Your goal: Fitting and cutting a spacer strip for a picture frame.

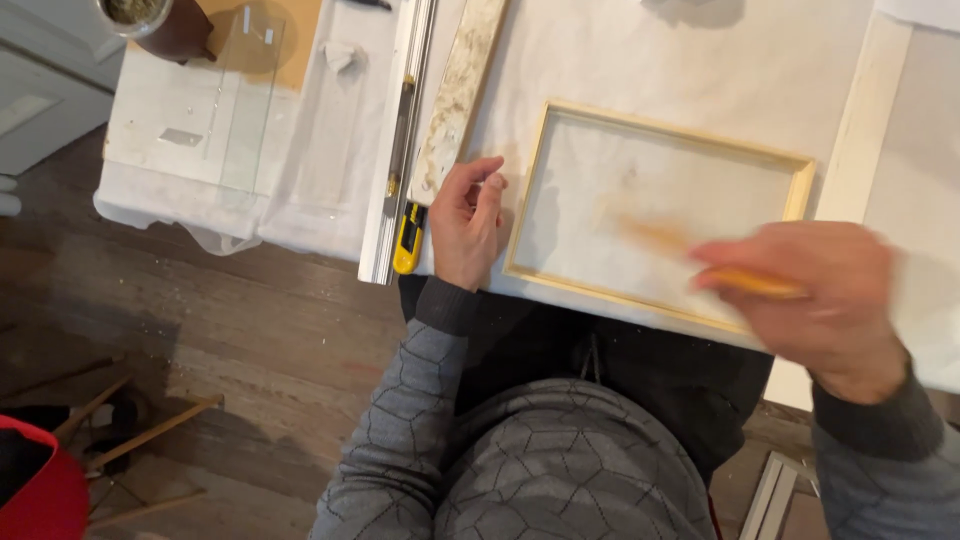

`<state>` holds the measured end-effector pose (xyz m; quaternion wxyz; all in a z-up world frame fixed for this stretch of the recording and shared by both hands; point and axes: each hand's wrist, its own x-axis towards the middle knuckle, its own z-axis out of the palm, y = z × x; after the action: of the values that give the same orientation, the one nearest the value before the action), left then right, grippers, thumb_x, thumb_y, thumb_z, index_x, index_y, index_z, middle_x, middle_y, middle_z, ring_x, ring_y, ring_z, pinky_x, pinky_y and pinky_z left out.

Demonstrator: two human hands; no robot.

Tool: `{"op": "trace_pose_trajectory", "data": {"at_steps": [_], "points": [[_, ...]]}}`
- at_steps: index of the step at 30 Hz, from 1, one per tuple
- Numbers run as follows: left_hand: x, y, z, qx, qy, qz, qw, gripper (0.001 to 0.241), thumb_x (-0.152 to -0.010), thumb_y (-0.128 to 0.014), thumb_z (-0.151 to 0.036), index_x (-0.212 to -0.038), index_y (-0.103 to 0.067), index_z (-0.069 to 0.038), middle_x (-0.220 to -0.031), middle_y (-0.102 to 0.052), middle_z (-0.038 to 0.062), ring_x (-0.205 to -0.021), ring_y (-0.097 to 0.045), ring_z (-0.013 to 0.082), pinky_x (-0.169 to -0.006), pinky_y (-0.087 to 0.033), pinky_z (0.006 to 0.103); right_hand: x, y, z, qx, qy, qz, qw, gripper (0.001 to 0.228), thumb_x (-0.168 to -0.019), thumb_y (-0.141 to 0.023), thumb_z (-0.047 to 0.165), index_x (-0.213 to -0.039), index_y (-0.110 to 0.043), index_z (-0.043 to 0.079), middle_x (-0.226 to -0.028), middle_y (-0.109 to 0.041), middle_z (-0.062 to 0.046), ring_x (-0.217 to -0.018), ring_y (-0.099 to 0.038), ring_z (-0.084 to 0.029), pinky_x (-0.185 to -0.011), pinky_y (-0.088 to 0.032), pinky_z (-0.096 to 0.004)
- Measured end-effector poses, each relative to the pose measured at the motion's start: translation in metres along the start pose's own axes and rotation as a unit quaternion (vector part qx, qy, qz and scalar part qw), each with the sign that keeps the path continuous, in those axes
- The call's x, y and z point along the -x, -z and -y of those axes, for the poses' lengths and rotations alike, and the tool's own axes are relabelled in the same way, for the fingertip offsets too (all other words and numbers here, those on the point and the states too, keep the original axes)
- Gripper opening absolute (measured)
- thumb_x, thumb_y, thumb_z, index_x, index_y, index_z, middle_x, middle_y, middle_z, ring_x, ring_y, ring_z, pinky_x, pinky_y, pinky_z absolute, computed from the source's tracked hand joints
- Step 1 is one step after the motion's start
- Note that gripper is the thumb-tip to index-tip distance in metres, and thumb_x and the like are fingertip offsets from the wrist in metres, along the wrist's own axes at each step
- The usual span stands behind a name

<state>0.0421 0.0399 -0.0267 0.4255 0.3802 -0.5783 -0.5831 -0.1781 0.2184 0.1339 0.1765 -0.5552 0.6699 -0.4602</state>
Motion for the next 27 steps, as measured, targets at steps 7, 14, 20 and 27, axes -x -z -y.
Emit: {"op": "trace_pose_trajectory", "data": {"at_steps": [7,14,20,27], "points": [[0.001,0.001,0.001,0.033,0.026,0.006,0.999,0.02,-0.106,-0.06,-0.01,-0.121,-0.069,-0.001,-0.092,-0.065,0.001,-0.068,-0.054,0.0043,-0.058,-0.047,0.0205,-0.037,-0.049,-0.008,-0.047,-0.034,0.306,0.95,0.013,-0.089,-0.073,0.025,-0.091,-0.074,0.012,-0.069,-0.074,-0.002,-0.057,-0.07,-0.011,-0.054,-0.055,-0.029],[-0.001,0.0,0.002,0.079,0.044,-0.012,0.996,0.022,-0.109,-0.058,-0.013,-0.125,-0.066,0.0,-0.089,-0.065,0.003,-0.065,-0.049,0.0037,-0.055,-0.042,0.021,-0.112,-0.047,-0.024,0.192,-0.025,0.212,0.958,0.028,-0.104,-0.059,0.029,-0.117,-0.076,0.012,-0.097,-0.077,-0.006,-0.076,-0.068,-0.016,-0.069,-0.058,-0.032],[0.002,-0.001,0.006,0.062,0.026,-0.022,0.997,0.021,-0.111,-0.054,-0.014,-0.126,-0.062,-0.001,-0.082,-0.062,0.001,-0.063,-0.05,0.0038,-0.055,-0.041,0.0204,-0.096,-0.035,-0.031,0.023,-0.029,0.46,0.887,0.031,-0.093,-0.063,0.035,-0.116,-0.08,0.02,-0.107,-0.083,-0.001,-0.089,-0.074,-0.015,-0.078,-0.06,-0.036],[-0.001,0.0,0.005,0.034,0.033,0.0,0.999,0.02,-0.11,-0.055,-0.012,-0.125,-0.061,-0.001,-0.08,-0.062,0.001,-0.061,-0.05,0.0029,-0.053,-0.04,0.0198,-0.091,0.002,-0.041,0.329,-0.149,0.432,0.826,0.038,-0.101,-0.054,0.044,-0.124,-0.076,0.022,-0.109,-0.078,-0.002,-0.102,-0.072,-0.021,-0.091,-0.057,-0.038]]}}
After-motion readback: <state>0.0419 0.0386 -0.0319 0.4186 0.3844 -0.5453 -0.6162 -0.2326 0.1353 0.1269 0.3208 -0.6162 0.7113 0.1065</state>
